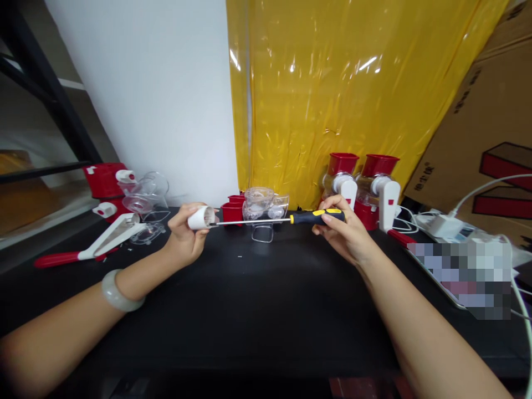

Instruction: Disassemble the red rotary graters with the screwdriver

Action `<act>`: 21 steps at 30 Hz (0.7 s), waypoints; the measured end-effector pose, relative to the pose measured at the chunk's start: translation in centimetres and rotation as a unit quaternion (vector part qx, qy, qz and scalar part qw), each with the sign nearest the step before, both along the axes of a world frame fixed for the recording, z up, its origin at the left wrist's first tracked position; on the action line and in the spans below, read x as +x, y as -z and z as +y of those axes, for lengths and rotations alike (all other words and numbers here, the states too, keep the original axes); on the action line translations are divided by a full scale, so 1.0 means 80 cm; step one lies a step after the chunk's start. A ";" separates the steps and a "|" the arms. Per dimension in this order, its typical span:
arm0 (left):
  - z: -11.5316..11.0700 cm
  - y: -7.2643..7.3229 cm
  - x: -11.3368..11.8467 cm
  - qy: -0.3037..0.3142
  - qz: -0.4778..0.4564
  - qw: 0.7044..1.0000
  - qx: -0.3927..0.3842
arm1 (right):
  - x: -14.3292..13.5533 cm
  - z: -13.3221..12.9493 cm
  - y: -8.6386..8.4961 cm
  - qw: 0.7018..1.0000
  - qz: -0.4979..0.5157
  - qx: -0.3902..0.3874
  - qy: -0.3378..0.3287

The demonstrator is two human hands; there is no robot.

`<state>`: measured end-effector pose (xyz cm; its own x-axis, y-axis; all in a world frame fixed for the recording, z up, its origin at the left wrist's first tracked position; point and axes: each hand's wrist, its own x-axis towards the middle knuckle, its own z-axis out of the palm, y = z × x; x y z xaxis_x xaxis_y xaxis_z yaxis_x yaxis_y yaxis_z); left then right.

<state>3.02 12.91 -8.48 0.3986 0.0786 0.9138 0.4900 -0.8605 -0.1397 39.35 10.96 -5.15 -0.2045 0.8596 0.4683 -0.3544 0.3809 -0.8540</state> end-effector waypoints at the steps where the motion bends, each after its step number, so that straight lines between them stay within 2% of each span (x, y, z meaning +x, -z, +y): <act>1: 0.000 0.000 0.000 0.001 -0.003 1.000 -0.001 | -0.001 0.000 0.000 1.000 -0.009 0.001 0.008; 8: 0.003 0.002 -0.002 0.000 -0.009 1.000 -0.005 | -0.008 0.010 0.010 0.991 -0.091 -0.028 0.091; 12: 0.000 -0.001 0.000 0.006 -0.002 1.000 -0.005 | -0.004 0.006 0.006 0.997 -0.037 0.000 0.071; 17: 0.000 0.000 0.000 0.007 0.008 1.000 -0.003 | 0.001 0.002 0.001 1.000 -0.001 -0.022 0.010; 21: -0.001 0.000 0.001 0.008 0.015 1.000 -0.003 | 0.000 0.009 0.008 0.999 -0.031 -0.026 0.031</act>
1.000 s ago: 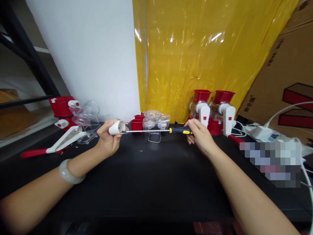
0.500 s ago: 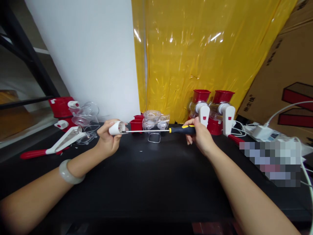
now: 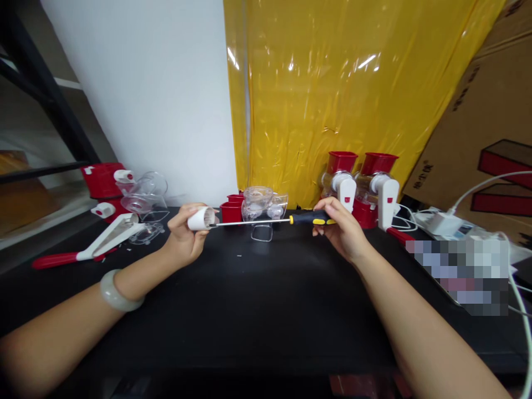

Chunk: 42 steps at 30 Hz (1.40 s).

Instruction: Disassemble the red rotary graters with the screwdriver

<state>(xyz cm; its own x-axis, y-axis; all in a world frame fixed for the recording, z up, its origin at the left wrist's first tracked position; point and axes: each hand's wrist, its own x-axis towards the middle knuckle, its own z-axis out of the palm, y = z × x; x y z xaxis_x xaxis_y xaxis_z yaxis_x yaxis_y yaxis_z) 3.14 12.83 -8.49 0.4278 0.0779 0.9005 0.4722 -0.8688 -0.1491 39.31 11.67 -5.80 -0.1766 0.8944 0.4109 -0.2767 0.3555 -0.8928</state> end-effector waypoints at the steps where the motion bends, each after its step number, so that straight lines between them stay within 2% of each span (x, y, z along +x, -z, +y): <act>1: 0.000 0.000 0.000 0.001 -0.001 1.000 -0.001 | -0.001 0.003 0.002 1.000 -0.013 -0.004 0.012; 5: -0.001 -0.001 0.000 -0.003 -0.006 1.000 -0.001 | -0.001 0.008 0.007 0.998 -0.047 -0.013 0.038; 14: 0.000 -0.005 -0.002 -0.010 0.008 1.000 0.005 | 0.000 0.000 -0.002 1.000 -0.004 0.011 -0.004; 23: -0.002 -0.003 0.001 0.012 0.009 1.000 -0.018 | 0.001 0.012 0.009 0.996 -0.061 -0.007 0.060; 28: -0.002 -0.004 0.000 0.003 0.005 1.000 -0.010 | 0.001 0.004 0.002 1.000 0.010 0.014 0.024; 31: -0.003 -0.004 0.001 0.006 0.007 1.000 -0.015 | 0.003 0.002 -0.001 1.000 0.012 0.024 0.002; 38: -0.004 -0.004 0.002 0.007 0.003 1.000 -0.017 | 0.000 0.017 0.013 0.995 -0.066 -0.015 0.068; 42: -0.002 -0.006 0.000 0.002 0.006 1.000 -0.006 | -0.003 0.011 0.010 0.999 -0.005 -0.018 0.033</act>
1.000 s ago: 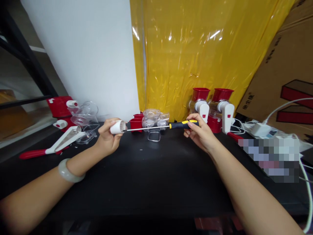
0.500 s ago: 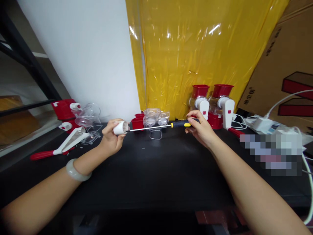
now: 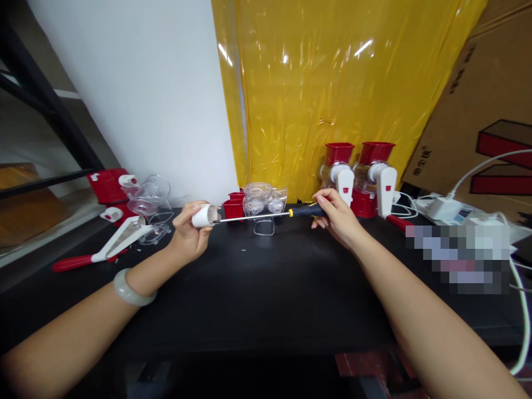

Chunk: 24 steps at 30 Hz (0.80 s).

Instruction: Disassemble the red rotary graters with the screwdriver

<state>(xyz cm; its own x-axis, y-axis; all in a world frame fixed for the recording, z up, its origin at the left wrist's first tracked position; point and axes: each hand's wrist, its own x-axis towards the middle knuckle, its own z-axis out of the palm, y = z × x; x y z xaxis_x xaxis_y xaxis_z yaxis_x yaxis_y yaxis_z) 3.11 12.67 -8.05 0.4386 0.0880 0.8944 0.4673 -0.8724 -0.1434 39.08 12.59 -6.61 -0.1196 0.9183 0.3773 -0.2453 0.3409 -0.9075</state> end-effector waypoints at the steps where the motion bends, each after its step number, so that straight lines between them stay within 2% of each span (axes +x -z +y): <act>1: 0.000 0.000 0.000 -0.003 0.000 1.000 0.002 | 0.000 -0.003 -0.003 1.000 0.027 -0.004 -0.010; 4: 0.000 0.000 0.000 -0.002 -0.003 1.000 -0.002 | 0.001 -0.011 -0.011 0.996 0.077 -0.009 -0.046; 7: -0.001 0.000 0.002 0.007 -0.006 1.000 -0.008 | 0.002 -0.013 -0.013 0.995 0.075 -0.002 -0.062; 14: 0.001 -0.001 0.001 0.001 -0.014 1.000 0.008 | 0.001 -0.002 0.000 0.999 -0.033 0.011 0.003; 17: 0.003 0.000 -0.002 -0.002 -0.018 1.000 -0.001 | 0.003 -0.003 -0.002 1.000 0.012 0.018 -0.009; 21: 0.003 0.001 -0.002 -0.008 -0.014 1.000 0.002 | 0.005 -0.011 -0.009 0.996 0.064 0.015 -0.068; 24: 0.003 0.002 -0.003 -0.002 -0.017 1.000 -0.008 | 0.003 -0.014 -0.011 0.996 0.064 0.014 -0.067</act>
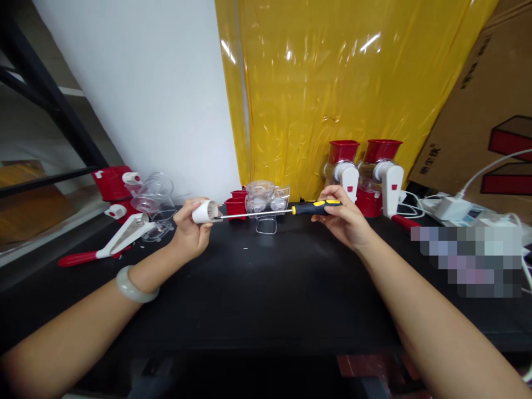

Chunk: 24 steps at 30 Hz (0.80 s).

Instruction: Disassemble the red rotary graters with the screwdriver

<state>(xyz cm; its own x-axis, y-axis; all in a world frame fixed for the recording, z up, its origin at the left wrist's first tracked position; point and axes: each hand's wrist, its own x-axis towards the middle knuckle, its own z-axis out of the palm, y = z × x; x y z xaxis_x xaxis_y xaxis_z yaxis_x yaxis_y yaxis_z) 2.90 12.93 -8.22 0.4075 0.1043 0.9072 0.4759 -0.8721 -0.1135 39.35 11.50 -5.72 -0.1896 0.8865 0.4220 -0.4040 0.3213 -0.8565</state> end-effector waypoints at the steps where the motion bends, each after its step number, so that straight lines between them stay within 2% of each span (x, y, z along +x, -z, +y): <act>1: 0.000 0.000 0.000 0.001 -0.004 1.000 -0.003 | -0.001 0.001 0.001 1.000 -0.010 -0.004 0.012; 7: 0.002 -0.001 -0.002 -0.006 -0.001 1.000 0.004 | -0.003 0.014 0.014 0.989 -0.121 0.002 0.087; 10: 0.002 -0.001 -0.001 -0.009 0.004 1.000 -0.003 | -0.003 0.012 0.011 0.994 -0.072 0.001 0.083; 13: 0.000 0.001 -0.001 -0.013 0.006 1.000 -0.009 | -0.002 0.004 0.003 0.999 -0.019 -0.001 0.047; 17: -0.001 0.000 0.002 -0.007 0.006 1.000 -0.006 | -0.001 -0.001 -0.002 1.000 -0.021 -0.001 0.015; 21: -0.001 -0.001 0.003 -0.003 0.002 1.000 0.009 | -0.006 0.005 0.004 0.996 -0.073 -0.033 0.047; 24: 0.001 0.000 0.001 -0.003 -0.005 1.000 0.003 | -0.010 0.006 0.007 0.996 -0.058 -0.022 0.071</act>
